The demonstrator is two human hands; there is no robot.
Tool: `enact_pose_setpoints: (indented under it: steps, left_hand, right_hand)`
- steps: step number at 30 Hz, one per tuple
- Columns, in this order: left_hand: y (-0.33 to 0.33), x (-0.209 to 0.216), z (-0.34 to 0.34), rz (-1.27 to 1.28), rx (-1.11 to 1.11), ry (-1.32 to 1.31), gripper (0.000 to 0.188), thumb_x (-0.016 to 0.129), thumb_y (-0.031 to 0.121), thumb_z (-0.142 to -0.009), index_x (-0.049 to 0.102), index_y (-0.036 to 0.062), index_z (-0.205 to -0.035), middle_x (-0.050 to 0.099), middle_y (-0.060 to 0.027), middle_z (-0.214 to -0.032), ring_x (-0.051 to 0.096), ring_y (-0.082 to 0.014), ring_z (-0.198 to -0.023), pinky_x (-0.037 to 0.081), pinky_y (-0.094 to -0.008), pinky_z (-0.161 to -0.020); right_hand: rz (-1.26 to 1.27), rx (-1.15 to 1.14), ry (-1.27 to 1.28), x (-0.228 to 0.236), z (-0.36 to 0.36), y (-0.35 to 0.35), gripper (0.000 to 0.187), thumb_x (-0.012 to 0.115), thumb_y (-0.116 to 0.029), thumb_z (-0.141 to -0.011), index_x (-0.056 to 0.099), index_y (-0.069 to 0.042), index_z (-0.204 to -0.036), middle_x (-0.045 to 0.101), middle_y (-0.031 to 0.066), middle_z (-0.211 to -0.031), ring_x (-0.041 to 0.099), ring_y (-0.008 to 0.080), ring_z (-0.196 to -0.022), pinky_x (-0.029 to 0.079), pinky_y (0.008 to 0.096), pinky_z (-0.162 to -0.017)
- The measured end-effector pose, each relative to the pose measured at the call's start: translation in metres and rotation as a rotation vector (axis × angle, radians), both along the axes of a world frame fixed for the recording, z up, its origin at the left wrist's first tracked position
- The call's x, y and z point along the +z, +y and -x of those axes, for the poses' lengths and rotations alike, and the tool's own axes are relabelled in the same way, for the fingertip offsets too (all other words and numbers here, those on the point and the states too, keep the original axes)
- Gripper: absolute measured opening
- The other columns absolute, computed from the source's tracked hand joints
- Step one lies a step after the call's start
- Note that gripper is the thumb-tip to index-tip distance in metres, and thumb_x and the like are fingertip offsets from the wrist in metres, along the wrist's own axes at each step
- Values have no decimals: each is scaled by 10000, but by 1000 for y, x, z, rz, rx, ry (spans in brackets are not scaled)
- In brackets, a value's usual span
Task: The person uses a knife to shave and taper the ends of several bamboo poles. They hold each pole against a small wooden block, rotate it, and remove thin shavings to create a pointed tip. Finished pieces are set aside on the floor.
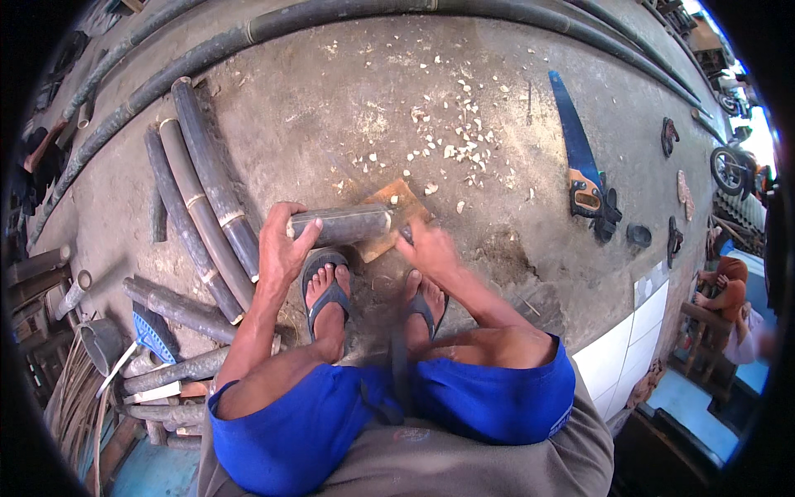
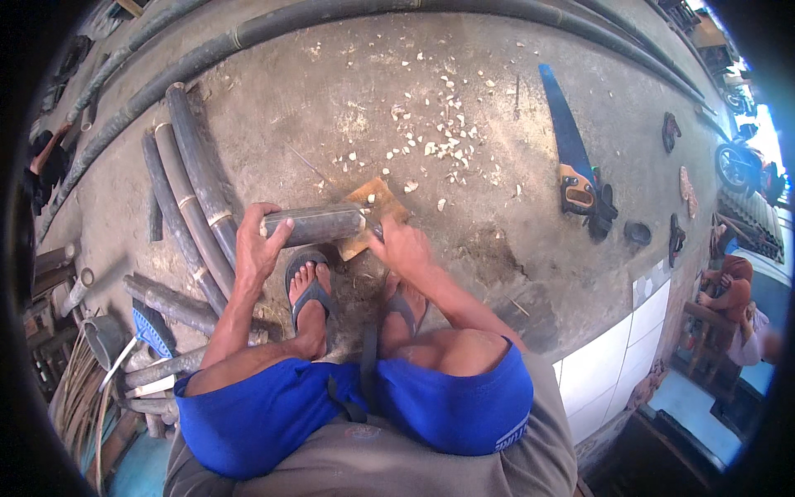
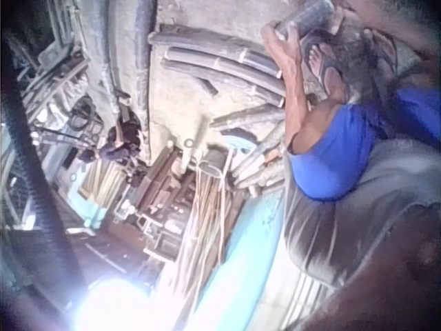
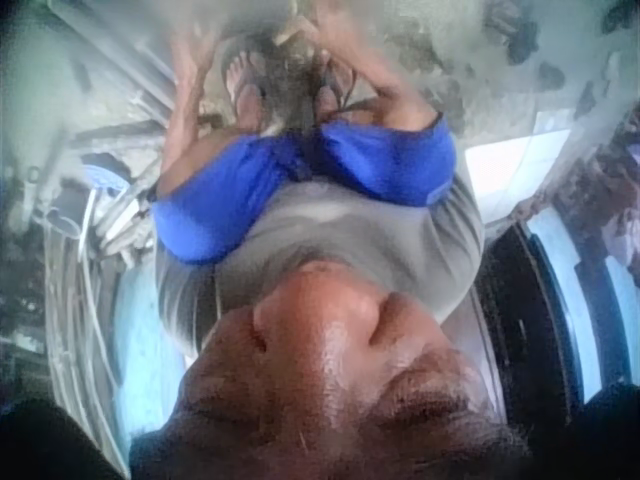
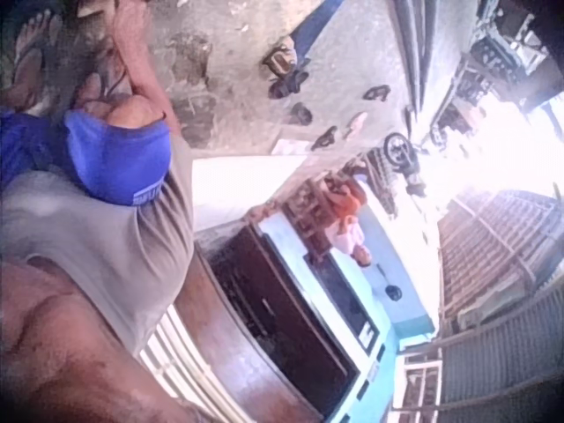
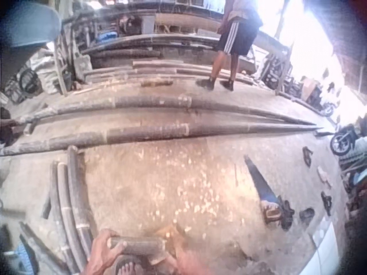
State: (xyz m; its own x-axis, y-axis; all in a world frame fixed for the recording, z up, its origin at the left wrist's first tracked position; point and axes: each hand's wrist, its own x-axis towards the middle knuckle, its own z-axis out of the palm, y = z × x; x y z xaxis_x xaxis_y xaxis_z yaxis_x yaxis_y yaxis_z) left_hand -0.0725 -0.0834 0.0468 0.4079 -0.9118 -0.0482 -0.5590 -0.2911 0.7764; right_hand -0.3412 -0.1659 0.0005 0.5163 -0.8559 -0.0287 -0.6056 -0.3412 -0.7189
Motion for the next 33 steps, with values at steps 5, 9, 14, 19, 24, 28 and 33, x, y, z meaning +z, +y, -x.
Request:
enact_pose_setpoints:
  steps: [5, 9, 14, 19, 24, 28, 33]
  left_hand:
    - [-6, -2, -10, 5, -31, -12, 350, 769, 214, -850, 651, -19, -1083, 667, -183, -1054, 657, -331, -1030, 496, -407, -931]
    - [9, -5, -9, 77, -68, -10, 330, 795, 152, -829, 633, -21, -1058, 643, -184, -1050, 655, -354, -995, 516, -416, -896]
    - [-3, 2, 2, 102, -181, -35, 332, 806, 151, -805, 642, -2, -1050, 632, -172, -1079, 631, -348, -1037, 510, -422, -913]
    - [11, -9, -10, 139, -239, -58, 347, 815, 150, -790, 642, 11, -1057, 626, -161, -1118, 617, -344, -1071, 504, -424, -933]
    - [9, -4, -6, 141, -321, -95, 369, 812, 174, -814, 629, 15, -1093, 609, -171, -1177, 608, -334, -1122, 488, -411, -973]
    - [9, 7, 3, 119, -291, -171, 426, 779, 242, -851, 634, 21, -1184, 604, -181, -1198, 604, -366, -1101, 504, -439, -945]
    - [3, -2, -1, -155, 59, 140, 524, 737, 335, -905, 569, 38, -1302, 631, -156, -1050, 631, -242, -897, 528, -381, -745]
  right_hand:
    - [-95, 67, 167, 11, -9, -7, 327, 743, -329, -908, 605, -32, -897, 665, 222, -692, 689, 440, -670, 549, 485, -574]
    - [-51, 16, -275, 86, -26, -16, 417, 660, -403, -945, 646, -7, -1075, 676, 268, -745, 695, 477, -723, 527, 554, -630]
    - [-161, 9, 323, -31, 22, -12, 378, 674, -380, -938, 647, -2, -935, 674, 261, -746, 686, 474, -723, 544, 554, -659]
    - [-209, 41, 61, 56, -16, -23, 394, 700, -366, -915, 655, 12, -1018, 665, 259, -715, 686, 475, -716, 518, 533, -627]
    - [-103, 63, 200, 7, 3, -8, 349, 680, -346, -919, 637, -4, -971, 684, 273, -775, 686, 490, -755, 534, 571, -665]
    - [-192, 85, 370, -26, 12, -8, 364, 673, -357, -926, 636, -9, -1027, 704, 282, -814, 703, 487, -808, 557, 584, -725]
    - [-196, 68, 341, -23, 12, -2, 390, 668, -368, -932, 598, -7, -1061, 706, 279, -814, 695, 495, -805, 549, 599, -723]
